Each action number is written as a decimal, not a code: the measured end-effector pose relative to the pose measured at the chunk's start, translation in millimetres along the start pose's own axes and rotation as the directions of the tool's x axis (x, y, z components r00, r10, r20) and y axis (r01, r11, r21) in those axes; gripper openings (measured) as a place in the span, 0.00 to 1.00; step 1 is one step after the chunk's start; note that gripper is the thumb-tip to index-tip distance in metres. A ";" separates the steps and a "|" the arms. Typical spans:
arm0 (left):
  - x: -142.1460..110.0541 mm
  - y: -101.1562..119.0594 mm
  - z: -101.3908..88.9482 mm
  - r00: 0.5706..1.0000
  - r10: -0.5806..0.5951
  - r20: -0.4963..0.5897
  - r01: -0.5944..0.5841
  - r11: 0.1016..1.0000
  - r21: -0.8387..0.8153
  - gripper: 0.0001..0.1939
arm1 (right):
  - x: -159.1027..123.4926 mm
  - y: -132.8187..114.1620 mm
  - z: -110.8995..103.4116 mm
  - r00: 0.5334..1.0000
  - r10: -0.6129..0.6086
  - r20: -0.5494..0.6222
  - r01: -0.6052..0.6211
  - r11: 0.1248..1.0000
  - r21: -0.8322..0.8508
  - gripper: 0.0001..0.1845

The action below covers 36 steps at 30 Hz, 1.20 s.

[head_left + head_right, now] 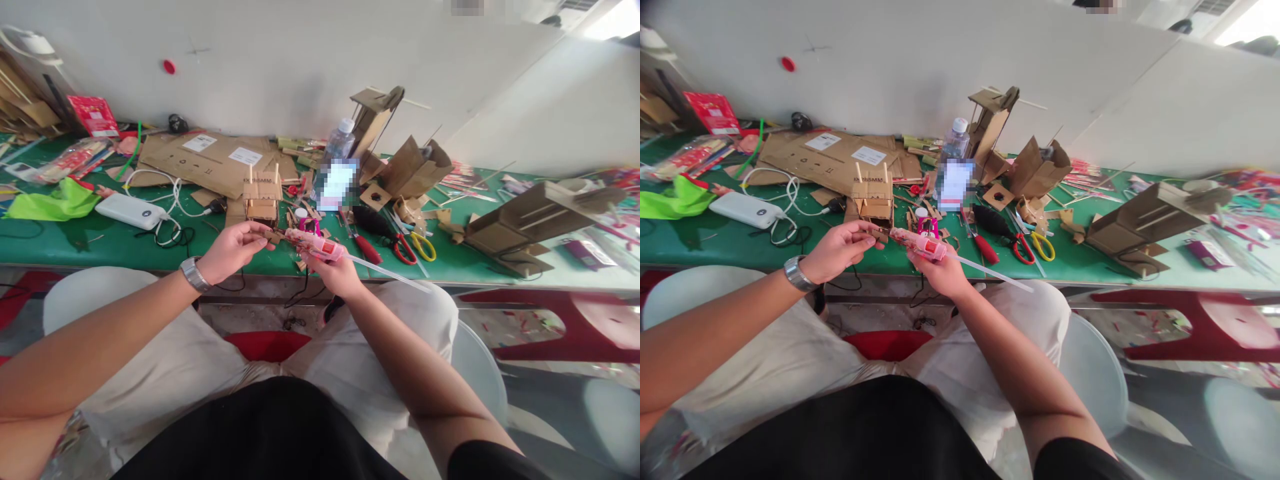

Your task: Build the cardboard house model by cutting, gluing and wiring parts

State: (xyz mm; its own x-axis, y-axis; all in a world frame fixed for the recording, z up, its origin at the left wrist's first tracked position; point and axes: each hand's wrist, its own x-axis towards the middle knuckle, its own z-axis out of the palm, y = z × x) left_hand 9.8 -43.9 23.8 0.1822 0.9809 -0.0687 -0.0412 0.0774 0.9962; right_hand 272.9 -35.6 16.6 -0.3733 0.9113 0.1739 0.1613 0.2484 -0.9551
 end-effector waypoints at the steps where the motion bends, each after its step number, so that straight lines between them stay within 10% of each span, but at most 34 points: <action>1: -0.6 0.9 0.5 1.000 -0.007 0.007 0.007 1.000 0.011 0.27 | 0.0 0.7 0.2 1.000 0.014 -0.002 -0.014 1.000 0.007 0.28; 17: -2.2 -3.6 2.2 0.999 0.046 0.028 -0.049 0.996 0.081 0.18 | 0.6 4.9 4.5 0.992 0.126 -0.028 -0.122 0.986 0.111 0.30; 36: 1.2 -7.1 -0.2 1.000 -0.019 0.018 0.020 0.999 -0.036 0.23 | -1.5 8.5 -0.6 0.999 -0.028 -0.022 0.028 0.999 -0.016 0.26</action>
State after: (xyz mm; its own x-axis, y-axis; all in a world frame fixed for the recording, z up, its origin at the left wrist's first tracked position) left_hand 10.2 -43.3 16.6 0.2003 0.9759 -0.0867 -0.0734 0.1032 0.9920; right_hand 275.4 -34.7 8.4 -0.3574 0.9109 0.2060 0.1652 0.2788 -0.9460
